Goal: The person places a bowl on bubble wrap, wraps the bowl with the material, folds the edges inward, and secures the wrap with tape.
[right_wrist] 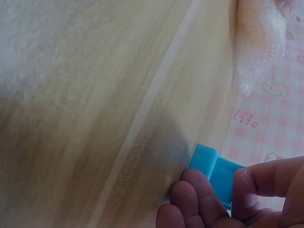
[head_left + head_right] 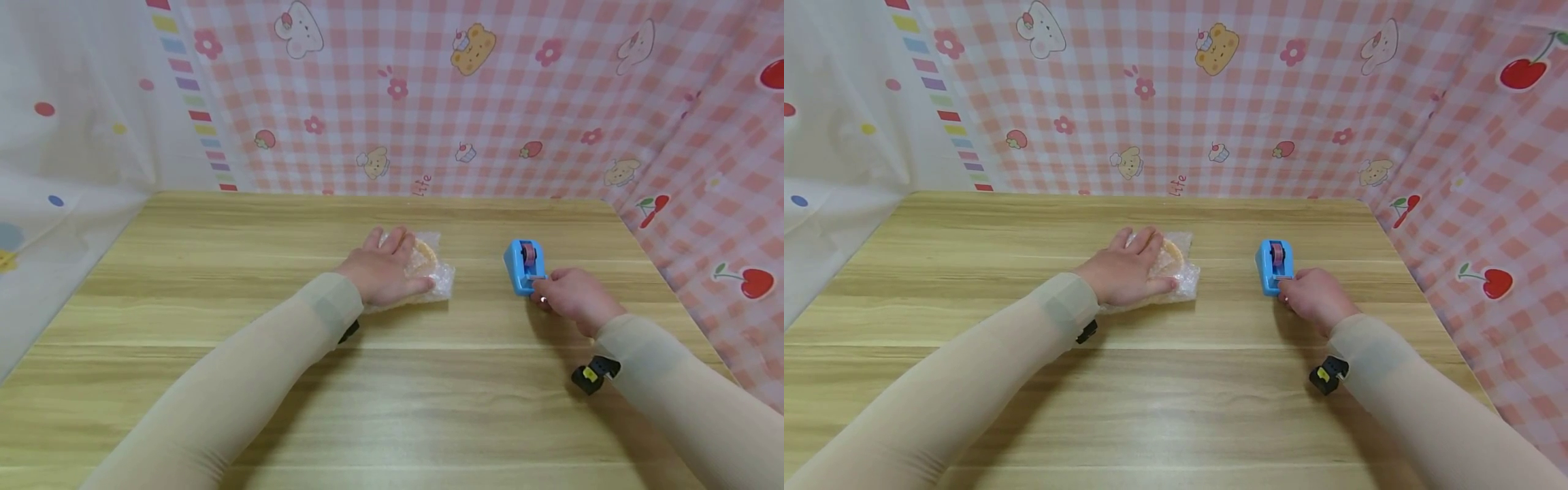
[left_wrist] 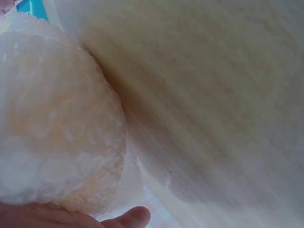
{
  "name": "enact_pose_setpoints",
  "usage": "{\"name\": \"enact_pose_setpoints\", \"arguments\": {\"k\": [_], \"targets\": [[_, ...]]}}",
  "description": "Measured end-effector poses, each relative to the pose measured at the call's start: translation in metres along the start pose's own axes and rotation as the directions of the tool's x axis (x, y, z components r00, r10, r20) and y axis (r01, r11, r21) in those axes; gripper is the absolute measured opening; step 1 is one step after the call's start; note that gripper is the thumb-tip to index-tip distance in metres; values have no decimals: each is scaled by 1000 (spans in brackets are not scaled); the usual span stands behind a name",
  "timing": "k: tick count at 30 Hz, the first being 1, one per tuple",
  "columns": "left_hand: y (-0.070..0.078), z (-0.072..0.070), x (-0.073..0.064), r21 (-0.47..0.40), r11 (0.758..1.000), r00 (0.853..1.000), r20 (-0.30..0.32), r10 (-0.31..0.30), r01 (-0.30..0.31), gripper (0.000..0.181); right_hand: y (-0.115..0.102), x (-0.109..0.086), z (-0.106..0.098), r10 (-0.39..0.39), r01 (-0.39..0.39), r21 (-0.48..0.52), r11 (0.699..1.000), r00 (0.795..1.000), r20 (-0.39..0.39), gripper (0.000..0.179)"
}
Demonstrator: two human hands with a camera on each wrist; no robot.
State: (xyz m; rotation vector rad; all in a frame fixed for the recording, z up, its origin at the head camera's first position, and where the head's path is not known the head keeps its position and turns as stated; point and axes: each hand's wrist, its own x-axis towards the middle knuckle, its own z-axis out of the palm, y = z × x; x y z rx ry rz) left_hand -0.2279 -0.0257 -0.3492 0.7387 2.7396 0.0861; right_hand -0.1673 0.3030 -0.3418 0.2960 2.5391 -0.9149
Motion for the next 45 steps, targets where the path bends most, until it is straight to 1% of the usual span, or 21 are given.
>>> {"name": "enact_pose_setpoints", "arguments": {"k": [8,14,25,39,45], "targets": [[0,0,-1,-7,1000,1000,1,-6,6,105,-1,4,-1,5,-5,-24,1000,1000,8,45],[0,-1,-1,-13,1000,1000,2,-9,9,105,0,7,-3,10,-9,-30,1000,1000,23,43],[0,1,0,-24,1000,1000,8,-14,14,106,-2,13,-4,-11,12,-49,999,999,37,37],[0,0,0,-31,999,1000,15,-20,21,106,-1,13,-4,-34,35,-93,995,999,20,38],[0,0,0,-22,1000,1000,15,-15,16,106,-2,13,-3,-35,37,-81,996,999,21,36]]}}
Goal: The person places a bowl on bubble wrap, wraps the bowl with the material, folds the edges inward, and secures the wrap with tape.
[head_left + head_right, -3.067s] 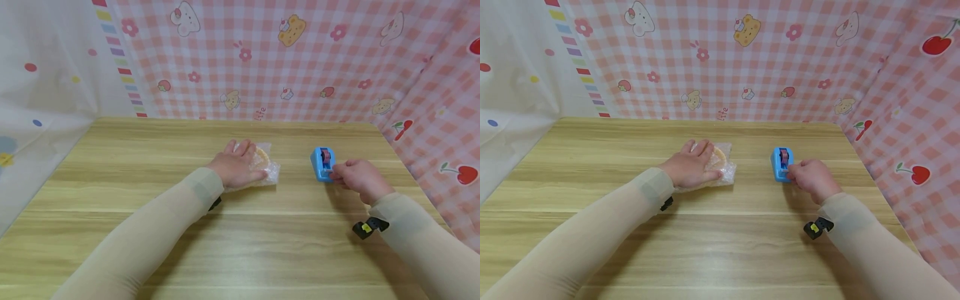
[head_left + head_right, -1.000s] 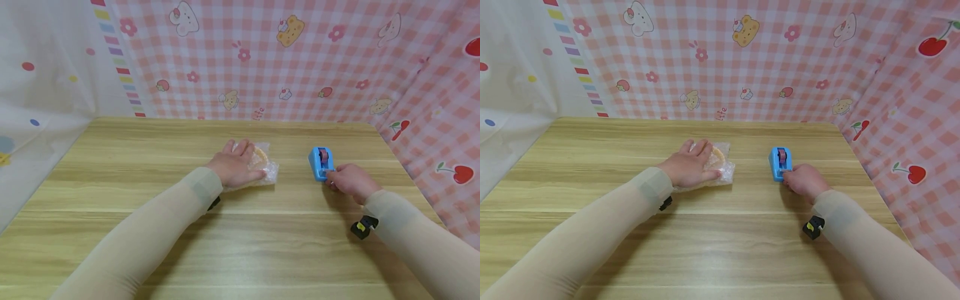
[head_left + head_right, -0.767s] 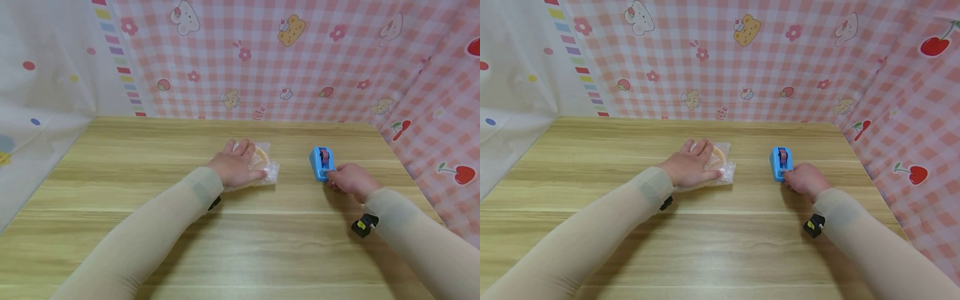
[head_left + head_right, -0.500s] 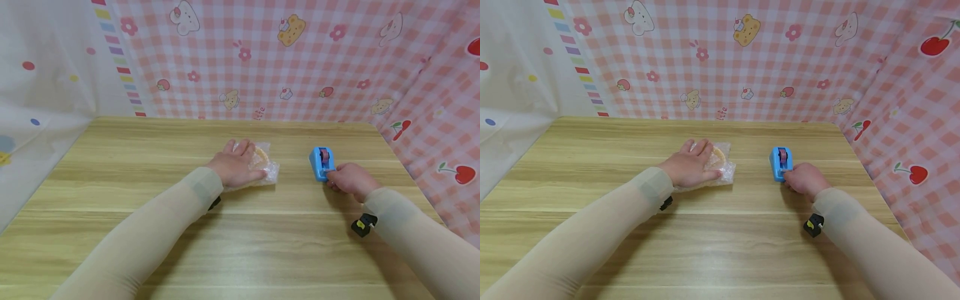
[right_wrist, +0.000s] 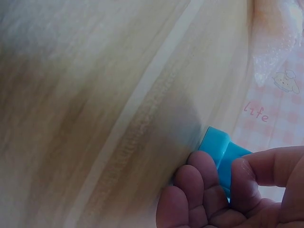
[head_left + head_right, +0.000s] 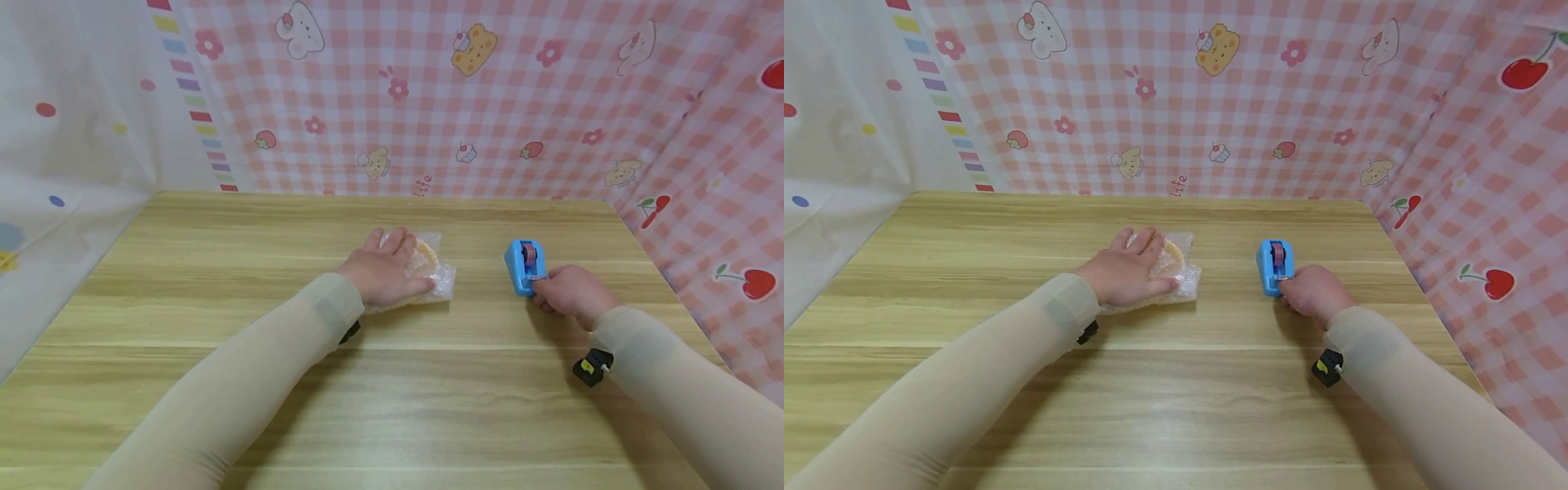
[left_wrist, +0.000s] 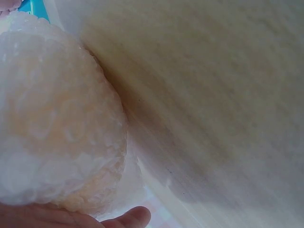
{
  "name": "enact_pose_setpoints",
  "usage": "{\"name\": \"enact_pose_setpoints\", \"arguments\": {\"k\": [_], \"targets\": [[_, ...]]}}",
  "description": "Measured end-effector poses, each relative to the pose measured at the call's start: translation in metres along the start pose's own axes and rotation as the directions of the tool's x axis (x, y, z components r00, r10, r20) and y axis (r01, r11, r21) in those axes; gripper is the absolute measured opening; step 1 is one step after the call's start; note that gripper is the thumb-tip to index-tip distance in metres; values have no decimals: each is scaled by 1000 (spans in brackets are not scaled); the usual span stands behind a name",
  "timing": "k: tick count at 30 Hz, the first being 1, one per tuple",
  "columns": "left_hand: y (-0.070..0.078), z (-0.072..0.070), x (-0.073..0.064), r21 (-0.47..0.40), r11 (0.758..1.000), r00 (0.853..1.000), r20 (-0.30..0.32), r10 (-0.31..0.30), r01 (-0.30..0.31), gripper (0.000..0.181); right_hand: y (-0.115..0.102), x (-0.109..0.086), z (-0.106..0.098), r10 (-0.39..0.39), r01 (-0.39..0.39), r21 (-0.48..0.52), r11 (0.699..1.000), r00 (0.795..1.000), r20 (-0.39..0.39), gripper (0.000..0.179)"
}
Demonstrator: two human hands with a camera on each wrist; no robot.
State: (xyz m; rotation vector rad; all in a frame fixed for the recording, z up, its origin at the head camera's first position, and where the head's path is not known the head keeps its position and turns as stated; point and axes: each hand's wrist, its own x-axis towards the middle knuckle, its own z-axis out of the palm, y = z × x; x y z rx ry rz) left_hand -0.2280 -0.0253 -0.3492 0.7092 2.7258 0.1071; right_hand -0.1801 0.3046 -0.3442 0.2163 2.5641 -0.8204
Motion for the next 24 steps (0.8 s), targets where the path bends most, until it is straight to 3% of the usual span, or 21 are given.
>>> {"name": "enact_pose_setpoints", "arguments": {"k": [24], "targets": [[2,-1,-2,15,1000,1000,-6,-2,2,105,-2,-1,1,-2,1,-31,1000,999,-32,34]]}}
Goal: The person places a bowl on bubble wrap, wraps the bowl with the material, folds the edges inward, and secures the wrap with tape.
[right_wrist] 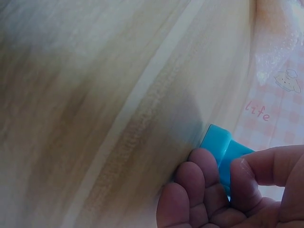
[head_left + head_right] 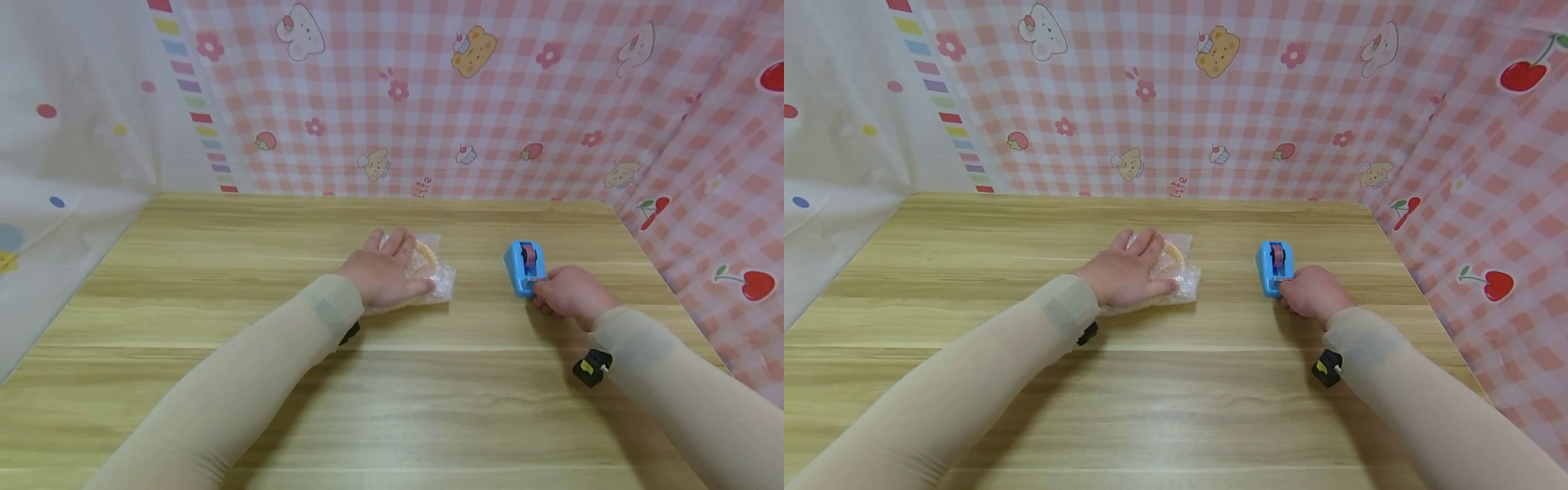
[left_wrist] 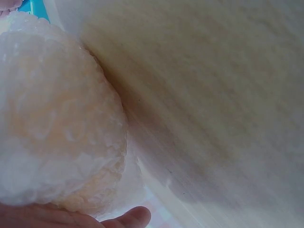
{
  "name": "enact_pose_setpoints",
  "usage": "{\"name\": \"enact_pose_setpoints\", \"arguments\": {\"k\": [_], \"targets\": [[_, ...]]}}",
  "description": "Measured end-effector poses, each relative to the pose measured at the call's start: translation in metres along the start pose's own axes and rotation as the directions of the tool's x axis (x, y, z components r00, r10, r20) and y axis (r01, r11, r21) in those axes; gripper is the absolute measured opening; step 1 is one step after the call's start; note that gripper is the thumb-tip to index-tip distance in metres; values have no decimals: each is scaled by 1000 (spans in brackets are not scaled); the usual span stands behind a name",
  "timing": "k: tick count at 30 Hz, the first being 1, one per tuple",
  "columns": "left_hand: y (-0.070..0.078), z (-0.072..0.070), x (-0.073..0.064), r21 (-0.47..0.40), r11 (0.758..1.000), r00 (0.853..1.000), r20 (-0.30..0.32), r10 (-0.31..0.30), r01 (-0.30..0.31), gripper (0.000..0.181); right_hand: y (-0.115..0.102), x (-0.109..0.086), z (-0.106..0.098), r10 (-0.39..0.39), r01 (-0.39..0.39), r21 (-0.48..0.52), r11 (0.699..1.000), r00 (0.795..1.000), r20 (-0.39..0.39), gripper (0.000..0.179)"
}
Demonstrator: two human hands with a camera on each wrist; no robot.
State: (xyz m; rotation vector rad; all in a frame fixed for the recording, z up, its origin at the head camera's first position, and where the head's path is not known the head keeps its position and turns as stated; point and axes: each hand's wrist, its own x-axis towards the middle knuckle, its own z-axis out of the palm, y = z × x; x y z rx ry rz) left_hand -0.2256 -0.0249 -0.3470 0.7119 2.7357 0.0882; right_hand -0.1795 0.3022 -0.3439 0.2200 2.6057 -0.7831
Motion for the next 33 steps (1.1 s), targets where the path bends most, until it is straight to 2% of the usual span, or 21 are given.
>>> {"name": "enact_pose_setpoints", "arguments": {"k": [33], "targets": [[-1,2,2,1,1000,1000,4,-8,8,106,5,3,0,4,-4,68,998,1000,8,31]]}}
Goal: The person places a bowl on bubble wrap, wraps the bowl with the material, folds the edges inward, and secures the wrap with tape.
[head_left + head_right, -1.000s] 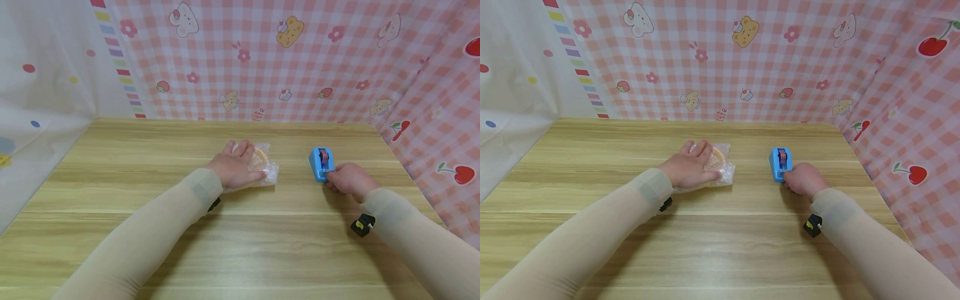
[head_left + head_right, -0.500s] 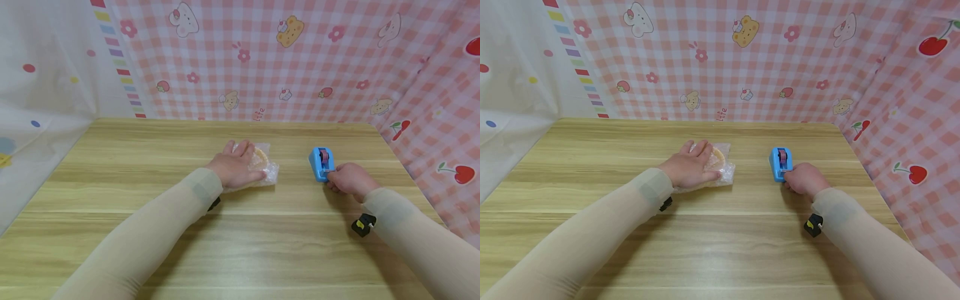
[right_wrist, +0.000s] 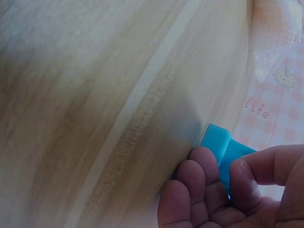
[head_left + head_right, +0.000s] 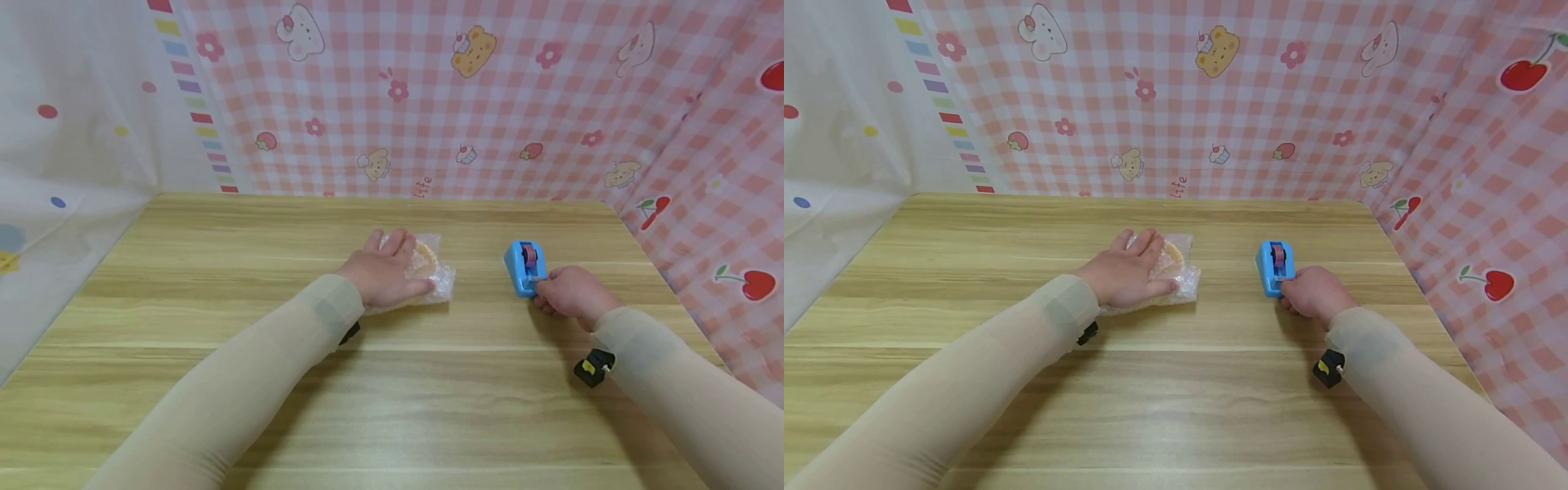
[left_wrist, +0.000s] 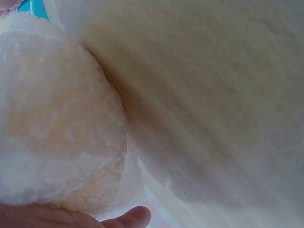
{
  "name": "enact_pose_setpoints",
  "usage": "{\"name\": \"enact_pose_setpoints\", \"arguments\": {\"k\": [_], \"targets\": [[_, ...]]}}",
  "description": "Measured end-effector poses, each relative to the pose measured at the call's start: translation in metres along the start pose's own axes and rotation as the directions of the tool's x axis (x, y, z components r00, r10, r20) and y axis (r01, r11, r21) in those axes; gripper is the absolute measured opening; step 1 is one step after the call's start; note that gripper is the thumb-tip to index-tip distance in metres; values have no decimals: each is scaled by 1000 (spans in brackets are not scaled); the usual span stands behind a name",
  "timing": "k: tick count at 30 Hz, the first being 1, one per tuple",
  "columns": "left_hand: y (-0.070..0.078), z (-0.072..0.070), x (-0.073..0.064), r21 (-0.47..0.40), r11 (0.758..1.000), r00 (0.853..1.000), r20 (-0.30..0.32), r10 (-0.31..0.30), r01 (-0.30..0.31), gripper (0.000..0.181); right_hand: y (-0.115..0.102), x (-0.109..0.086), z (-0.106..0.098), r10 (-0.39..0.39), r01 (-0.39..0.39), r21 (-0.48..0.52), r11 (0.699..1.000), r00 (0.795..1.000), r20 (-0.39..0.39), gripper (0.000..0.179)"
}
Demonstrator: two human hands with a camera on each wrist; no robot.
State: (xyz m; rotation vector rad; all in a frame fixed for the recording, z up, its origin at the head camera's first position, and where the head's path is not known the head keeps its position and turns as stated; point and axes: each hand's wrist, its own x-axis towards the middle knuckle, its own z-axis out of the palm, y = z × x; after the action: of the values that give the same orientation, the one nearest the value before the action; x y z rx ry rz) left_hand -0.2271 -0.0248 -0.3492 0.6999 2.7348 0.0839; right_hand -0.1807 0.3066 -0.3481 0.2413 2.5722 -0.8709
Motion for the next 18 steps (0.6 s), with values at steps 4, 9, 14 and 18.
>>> {"name": "enact_pose_setpoints", "arguments": {"k": [4,9,14,18], "targets": [[0,0,0,1,1000,1000,-3,4,-4,106,0,0,0,3,-4,6,1000,1000,10,32],[0,0,0,2,1000,1000,-1,4,-4,106,0,1,0,12,-12,10,1000,1000,18,33],[0,0,0,2,1000,1000,0,4,-4,106,0,0,-1,15,-15,14,1000,1000,26,33],[0,0,0,-2,1000,1000,2,3,-3,106,-1,-1,-1,16,-16,20,1000,999,32,34]]}}
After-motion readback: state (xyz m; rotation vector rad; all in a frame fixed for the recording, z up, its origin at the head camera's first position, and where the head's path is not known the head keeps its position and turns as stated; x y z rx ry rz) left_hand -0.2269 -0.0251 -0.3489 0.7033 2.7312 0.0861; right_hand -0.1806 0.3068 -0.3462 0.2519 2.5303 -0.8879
